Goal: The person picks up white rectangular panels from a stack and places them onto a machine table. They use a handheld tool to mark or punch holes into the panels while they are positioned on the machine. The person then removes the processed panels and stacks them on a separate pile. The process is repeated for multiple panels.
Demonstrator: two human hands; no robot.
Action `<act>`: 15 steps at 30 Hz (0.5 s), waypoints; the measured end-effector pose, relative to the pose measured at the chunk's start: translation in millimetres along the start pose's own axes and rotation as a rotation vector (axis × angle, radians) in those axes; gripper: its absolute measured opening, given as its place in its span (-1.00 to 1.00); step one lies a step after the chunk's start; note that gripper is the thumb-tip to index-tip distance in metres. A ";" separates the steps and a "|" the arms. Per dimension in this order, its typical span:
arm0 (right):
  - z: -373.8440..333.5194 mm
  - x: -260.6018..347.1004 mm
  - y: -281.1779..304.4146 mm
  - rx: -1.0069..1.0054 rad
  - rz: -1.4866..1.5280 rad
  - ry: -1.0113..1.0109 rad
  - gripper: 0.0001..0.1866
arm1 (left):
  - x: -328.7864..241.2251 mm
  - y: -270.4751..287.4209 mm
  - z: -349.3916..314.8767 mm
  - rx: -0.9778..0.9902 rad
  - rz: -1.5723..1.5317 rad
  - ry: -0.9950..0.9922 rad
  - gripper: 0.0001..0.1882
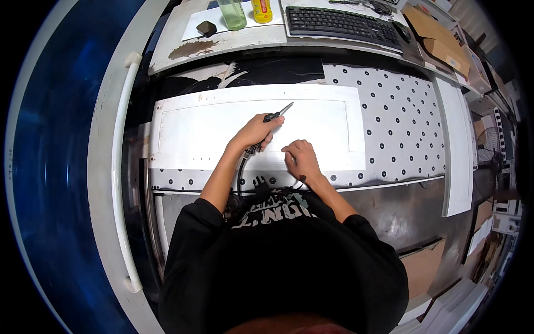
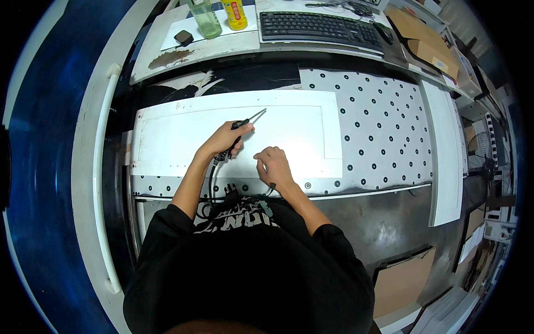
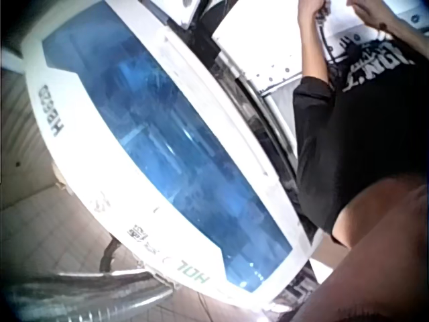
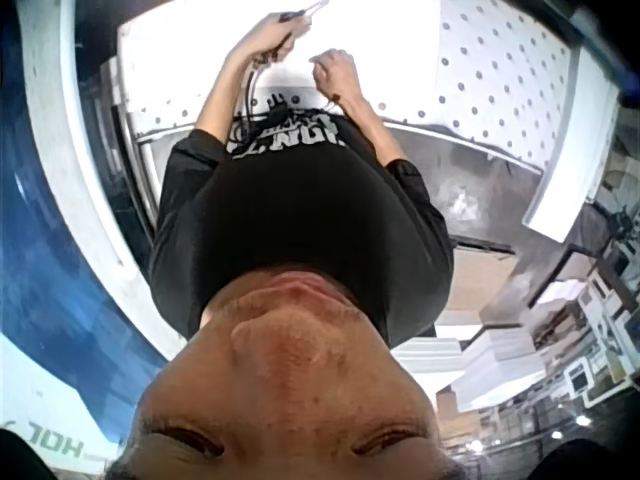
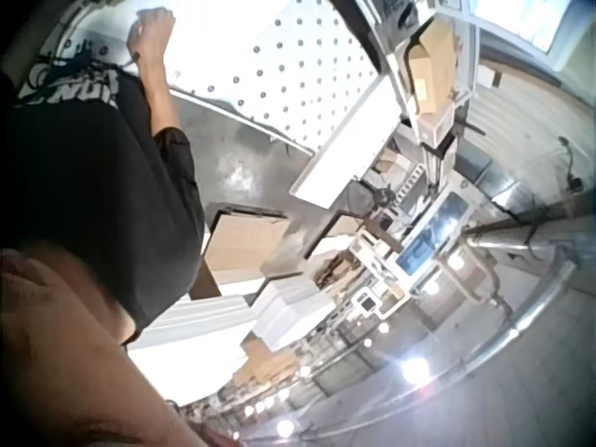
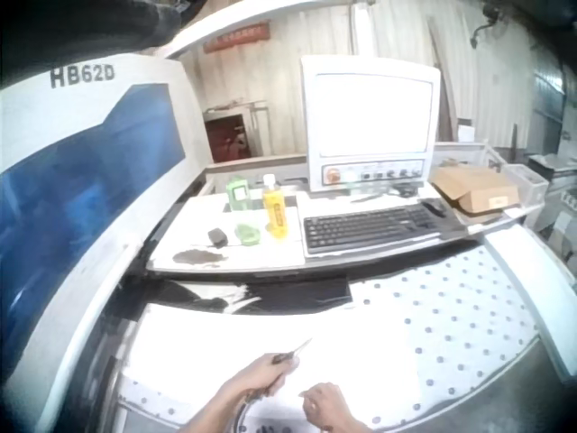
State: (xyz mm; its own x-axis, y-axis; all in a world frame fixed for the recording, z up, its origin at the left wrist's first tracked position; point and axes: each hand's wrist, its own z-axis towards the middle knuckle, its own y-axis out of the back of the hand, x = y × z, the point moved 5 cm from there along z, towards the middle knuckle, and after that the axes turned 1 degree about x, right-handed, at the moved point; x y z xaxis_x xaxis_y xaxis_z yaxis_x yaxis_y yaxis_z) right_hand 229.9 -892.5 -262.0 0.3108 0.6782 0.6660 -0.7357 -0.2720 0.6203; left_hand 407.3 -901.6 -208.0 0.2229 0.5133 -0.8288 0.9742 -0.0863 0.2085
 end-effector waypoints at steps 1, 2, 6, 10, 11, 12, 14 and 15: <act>-0.3 -5.8 5.8 -0.011 0.022 -0.048 -0.86 | -0.8 -2.4 3.3 0.019 -0.012 0.011 -0.50; 0.0 -12.2 12.6 -0.019 0.048 -0.094 -0.88 | -1.1 -5.3 1.5 0.090 -0.028 -0.014 -0.50; 10.5 -42.3 64.2 -0.327 -0.101 -0.121 -0.89 | 10.8 -10.3 -41.1 0.357 -0.109 -0.068 -0.54; 18.5 -101.9 119.3 -0.392 -0.561 -0.397 -0.69 | 19.6 -18.6 -99.3 0.734 -0.081 -0.081 -0.63; 19.0 -120.7 128.8 -0.346 -0.680 -0.422 -0.62 | 14.4 -18.0 -112.8 0.715 -0.003 -0.061 -0.67; 22.3 -125.8 133.5 -0.375 -0.742 -0.484 -0.57 | 23.7 -17.2 -117.9 0.745 -0.061 -0.111 -0.69; 28.9 -153.5 134.9 -0.297 -0.500 -0.471 -0.50 | 38.4 -0.7 -124.4 0.625 -0.088 -0.090 -0.67; 30.7 -158.1 128.2 -0.280 -0.552 -0.470 -0.49 | 45.3 14.8 -123.9 0.453 -0.101 -0.106 -0.67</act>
State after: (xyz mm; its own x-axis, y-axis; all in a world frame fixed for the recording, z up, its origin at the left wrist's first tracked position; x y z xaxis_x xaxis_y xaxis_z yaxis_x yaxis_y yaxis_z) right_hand 105.0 -1055.5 -275.0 0.8528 0.2871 0.4362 -0.5058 0.2462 0.8268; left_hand 427.4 -773.8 -178.0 0.1053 0.4504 -0.8866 0.9034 -0.4160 -0.1040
